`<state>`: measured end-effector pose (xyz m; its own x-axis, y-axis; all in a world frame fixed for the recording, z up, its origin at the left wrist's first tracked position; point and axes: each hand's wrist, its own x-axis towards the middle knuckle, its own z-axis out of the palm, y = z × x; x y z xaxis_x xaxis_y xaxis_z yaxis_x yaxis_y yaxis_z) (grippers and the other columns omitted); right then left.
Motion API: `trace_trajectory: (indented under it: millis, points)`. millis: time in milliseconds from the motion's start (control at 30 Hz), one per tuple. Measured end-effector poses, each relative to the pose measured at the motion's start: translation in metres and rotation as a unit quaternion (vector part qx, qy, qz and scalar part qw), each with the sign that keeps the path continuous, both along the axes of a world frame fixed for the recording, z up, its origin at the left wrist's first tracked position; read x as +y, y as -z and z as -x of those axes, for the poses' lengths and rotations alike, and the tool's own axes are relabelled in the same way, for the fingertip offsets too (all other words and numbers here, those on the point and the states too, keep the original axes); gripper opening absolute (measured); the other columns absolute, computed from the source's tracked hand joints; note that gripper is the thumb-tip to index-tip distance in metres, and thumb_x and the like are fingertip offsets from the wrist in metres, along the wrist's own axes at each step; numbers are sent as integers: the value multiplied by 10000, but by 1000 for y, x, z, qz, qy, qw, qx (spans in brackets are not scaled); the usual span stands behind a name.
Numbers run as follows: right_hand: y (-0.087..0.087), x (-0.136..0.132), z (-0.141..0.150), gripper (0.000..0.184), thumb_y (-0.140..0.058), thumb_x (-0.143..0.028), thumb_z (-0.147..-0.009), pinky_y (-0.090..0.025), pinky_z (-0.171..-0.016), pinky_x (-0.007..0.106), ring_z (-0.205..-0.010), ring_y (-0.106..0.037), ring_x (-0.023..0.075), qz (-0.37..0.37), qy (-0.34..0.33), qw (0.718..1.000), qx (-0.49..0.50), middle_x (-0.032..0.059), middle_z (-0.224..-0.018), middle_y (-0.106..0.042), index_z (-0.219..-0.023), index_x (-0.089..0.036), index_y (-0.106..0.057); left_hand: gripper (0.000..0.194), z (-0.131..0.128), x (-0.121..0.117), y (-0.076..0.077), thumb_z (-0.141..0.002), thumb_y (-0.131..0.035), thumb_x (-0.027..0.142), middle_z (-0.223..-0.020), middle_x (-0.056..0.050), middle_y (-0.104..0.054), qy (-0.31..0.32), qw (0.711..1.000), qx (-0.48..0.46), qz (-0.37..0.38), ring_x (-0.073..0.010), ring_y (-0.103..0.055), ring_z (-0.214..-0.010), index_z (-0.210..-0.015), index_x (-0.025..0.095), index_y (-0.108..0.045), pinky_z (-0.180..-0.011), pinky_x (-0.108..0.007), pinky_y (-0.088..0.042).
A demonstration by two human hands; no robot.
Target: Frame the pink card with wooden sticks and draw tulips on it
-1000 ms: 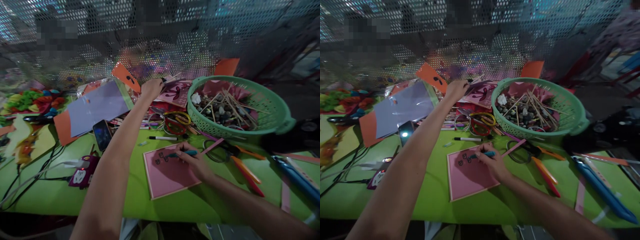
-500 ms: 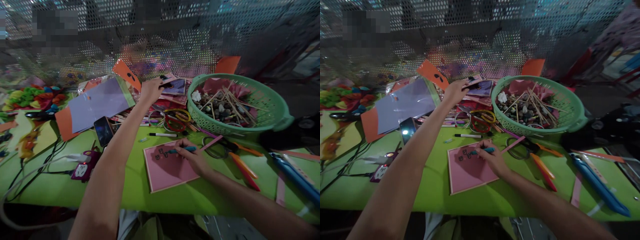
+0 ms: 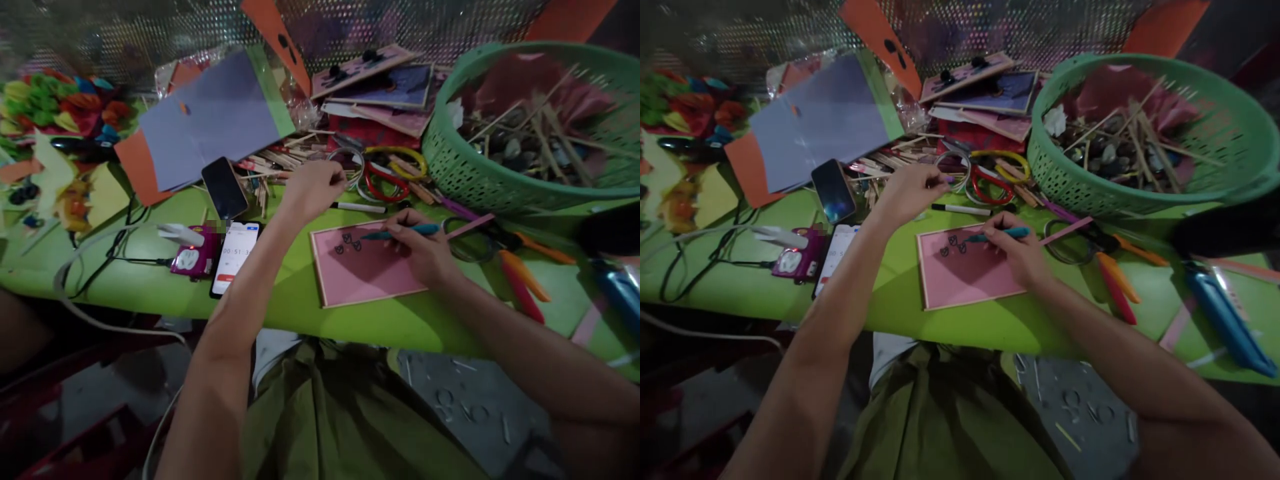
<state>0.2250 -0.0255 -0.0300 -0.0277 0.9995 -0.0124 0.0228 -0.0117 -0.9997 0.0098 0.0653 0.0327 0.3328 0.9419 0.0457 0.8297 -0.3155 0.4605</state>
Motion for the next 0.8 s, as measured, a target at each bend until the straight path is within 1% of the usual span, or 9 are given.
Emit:
trace_trajectory:
  millis: [67,133,267,333,433,500,567,667,800]
  points:
    - [1,0,0,382,-850,-591,-781,-342,-482,280,-532,-528,128,-2,1,1000,-3,-23,-615,-623,-738,-249,-686,196,4,-15,7,-931,-599,243,-1016,-77,-788,7,999,33,32,-241,-695,-988,-965,198,-787,-878,-348,-497]
    - [2,1,-2,393,-853,-597,-786,-333,-467,280,-518,-533,126,-4,2,1000,3,-24,-612,-622,-747,-250,-673,210,7,-29,13,-936,-584,210,-1038,-90,-792,0,997,66,47,-251,-700,-1003,-981,190,-788,-876,-354,-503]
    - [3,1,-4,347,-842,-549,-818,-334,-479,295,-522,-549,141,-14,-4,1000,9,-10,-626,-651,-771,-251,-673,244,17,-66,20,-983,-546,173,-1117,-134,-785,-15,996,92,13,-285,-692,-1098,-1051,159,-780,-938,-399,-515]
    - [2,1,-5,324,-861,-524,-798,-332,-482,293,-529,-559,143,-15,-1,1000,11,-6,-633,-664,-777,-249,-690,231,24,-90,25,-997,-570,198,-1167,-144,-774,-33,996,77,-30,-299,-684,-1129,-1117,150,-761,-953,-426,-523]
    - [0,-1,-7,321,-902,-513,-746,-352,-487,289,-553,-581,147,-15,-2,1000,18,-4,-653,-672,-783,-254,-717,244,36,-129,35,-1030,-567,239,-1171,-124,-781,-44,993,19,-103,-283,-698,-1116,-1186,165,-739,-908,-421,-539]
    - [-1,-2,-7,326,-913,-521,-732,-395,-500,297,-580,-605,155,-16,-16,999,22,-2,-691,-674,-794,-262,-725,232,42,-153,43,-1046,-557,250,-1138,-89,-802,-27,987,-38,-155,-247,-718,-1077,-1180,192,-738,-893,-399,-545]
    - [-2,-4,-6,334,-916,-530,-731,-451,-524,311,-609,-629,164,-19,-34,999,24,-2,-732,-672,-809,-269,-722,219,45,-171,50,-1039,-588,242,-1181,-59,-810,10,982,-83,-168,-221,-722,-1100,-1199,219,-735,-947,-393,-548]
    - [-3,-6,-2,332,-903,-530,-761,-517,-567,327,-628,-635,166,-24,-56,998,9,-9,-749,-661,-827,-274,-702,218,45,-183,59,-1021,-629,236,-1221,-33,-814,71,977,-117,-164,-203,-715,-1127,-1210,228,-737,-943,-376,-563]
    - [-6,-9,4,318,-882,-515,-800,-519,-565,337,-609,-596,169,-15,-69,997,-44,-15,-716,-629,-792,-285,-662,179,42,-183,63,-1006,-639,207,-1210,-3,-823,98,980,-111,-132,-209,-699,-1121,-1136,221,-761,-953,-396,-566]
